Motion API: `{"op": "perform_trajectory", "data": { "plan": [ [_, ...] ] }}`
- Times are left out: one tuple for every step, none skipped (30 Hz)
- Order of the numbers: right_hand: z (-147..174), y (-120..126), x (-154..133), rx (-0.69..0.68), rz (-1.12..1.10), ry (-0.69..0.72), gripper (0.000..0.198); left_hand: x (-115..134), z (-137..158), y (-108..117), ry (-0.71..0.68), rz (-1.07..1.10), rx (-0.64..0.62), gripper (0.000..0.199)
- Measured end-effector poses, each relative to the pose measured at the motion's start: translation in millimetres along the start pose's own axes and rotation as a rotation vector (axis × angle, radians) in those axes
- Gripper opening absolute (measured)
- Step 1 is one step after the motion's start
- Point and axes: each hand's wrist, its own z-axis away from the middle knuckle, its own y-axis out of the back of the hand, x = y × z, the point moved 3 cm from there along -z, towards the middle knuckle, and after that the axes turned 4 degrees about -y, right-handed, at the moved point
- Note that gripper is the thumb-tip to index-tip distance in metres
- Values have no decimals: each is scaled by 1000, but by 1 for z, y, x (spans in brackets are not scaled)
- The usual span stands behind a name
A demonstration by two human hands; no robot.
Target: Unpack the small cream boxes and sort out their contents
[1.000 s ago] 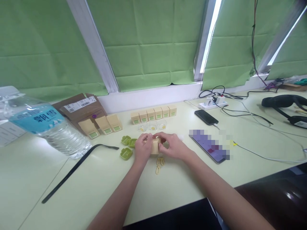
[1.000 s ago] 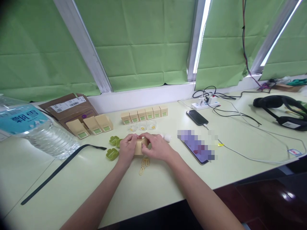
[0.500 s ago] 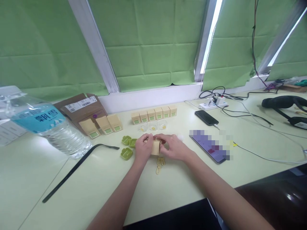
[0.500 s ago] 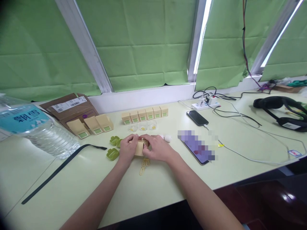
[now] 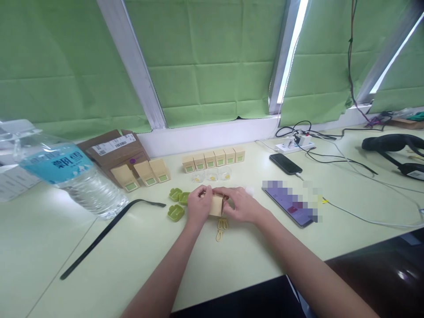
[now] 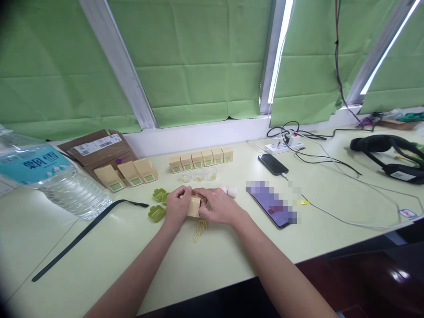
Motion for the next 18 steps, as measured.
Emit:
{"op": "perform_trajectory", "data": {
  "plan": [
    [0,0,0,0,-6,6,60,0,0,0,0,1,8,31],
    [0,0,0,3,-12,11,60,0,0,1,2,1,14,31],
    [1,0,1,8,-19,14,60,-1,0,1,5,2,18,31],
    [1,1,2,17,-29,16,58,-1,0,1,10,8,22,32],
    [1,1,3,29,-45,22,56,-2,-1,2,16,20,29,32],
    [1,1,4,44,-69,29,54,-3,-1,3,23,38,38,33],
    [1,1,5,59,-96,36,52,-5,-2,4,28,58,51,33],
    [1,1,6,73,-124,39,49,-6,-2,5,32,77,64,33],
    [0,1,6,80,-146,39,47,-7,-3,6,35,93,75,33],
    [0,1,6,81,-160,35,45,-7,-3,7,34,102,83,32],
    [0,0,6,76,-166,25,42,-7,-3,7,32,106,87,31],
    [0,0,5,70,-165,14,41,-7,-3,8,27,107,92,30],
    [0,0,3,63,-162,9,41,-7,-3,8,22,106,97,30],
    [0,0,1,59,-160,8,42,-6,-2,8,16,101,102,29],
    [0,0,0,57,-160,10,44,-6,-2,9,11,92,107,29],
    [0,0,-2,56,-160,15,45,-6,-2,9,9,83,109,29],
    [1,0,-3,55,-160,21,47,-6,-2,8,9,76,107,28],
    [1,0,-4,57,-159,25,49,-6,-3,8,10,71,103,28]
  ]
}}
